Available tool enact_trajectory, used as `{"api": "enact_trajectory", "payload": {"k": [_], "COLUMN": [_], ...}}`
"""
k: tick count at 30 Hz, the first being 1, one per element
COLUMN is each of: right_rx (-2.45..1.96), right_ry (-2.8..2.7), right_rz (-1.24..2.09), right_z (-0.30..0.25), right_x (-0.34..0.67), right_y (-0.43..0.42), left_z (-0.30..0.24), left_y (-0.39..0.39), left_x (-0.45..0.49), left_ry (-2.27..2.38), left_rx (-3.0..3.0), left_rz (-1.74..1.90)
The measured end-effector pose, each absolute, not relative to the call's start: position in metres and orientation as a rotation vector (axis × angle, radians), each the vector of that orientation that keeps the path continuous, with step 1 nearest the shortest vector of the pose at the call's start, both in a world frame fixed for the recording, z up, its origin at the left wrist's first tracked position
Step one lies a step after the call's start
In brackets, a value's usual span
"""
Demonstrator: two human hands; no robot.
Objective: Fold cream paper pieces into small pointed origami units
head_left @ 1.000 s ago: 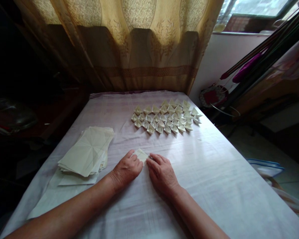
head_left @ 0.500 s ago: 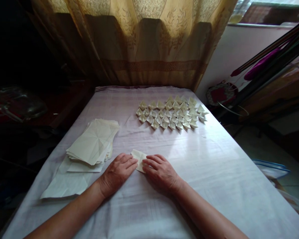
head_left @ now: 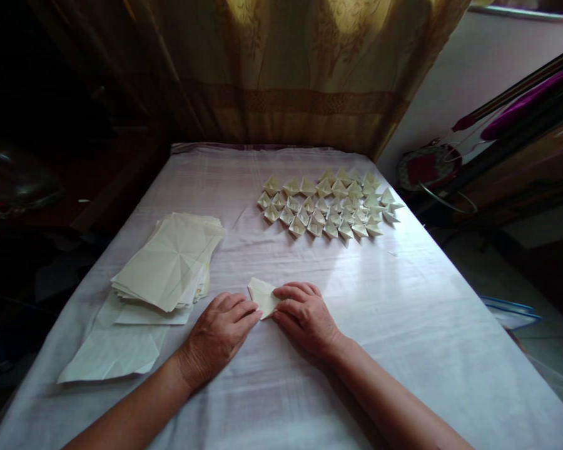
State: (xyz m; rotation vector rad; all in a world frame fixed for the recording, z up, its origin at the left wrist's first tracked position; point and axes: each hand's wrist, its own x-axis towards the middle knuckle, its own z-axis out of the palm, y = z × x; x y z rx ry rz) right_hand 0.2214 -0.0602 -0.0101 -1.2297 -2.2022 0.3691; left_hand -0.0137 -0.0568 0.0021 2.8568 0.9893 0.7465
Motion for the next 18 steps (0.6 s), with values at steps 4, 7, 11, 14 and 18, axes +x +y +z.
{"api": "enact_trajectory", "payload": {"k": [4, 7, 11, 14, 18], "right_rx": [-1.408, -1.493, -1.581, -1.589, -1.576], "right_ry": [-2.035, -1.971, -1.901, -1.908, -1.967], "right_rz": [0.409, 0.409, 0.396, 0.391, 0.369], "right_z": [-0.013, -0.011, -0.01, -0.009, -0.006], "right_x": [0.211, 0.203, 0.196, 0.196, 0.199], "right_y": [-0.061, -0.062, -0.064, -0.064, -0.061], "left_z": [0.001, 0.0, 0.001, 0.003, 0.001], "left_y": [-0.061, -0.062, -0.063, -0.063, -0.065], "left_x": [-0.014, -0.013, -0.013, -0.013, -0.014], "left_ry": [1.033, 1.057, 1.065, 1.061, 1.06], "left_rx": [2.815, 2.813, 2.824, 2.841, 2.87], "left_rz": [0.76, 0.758, 0.735, 0.719, 0.685]}}
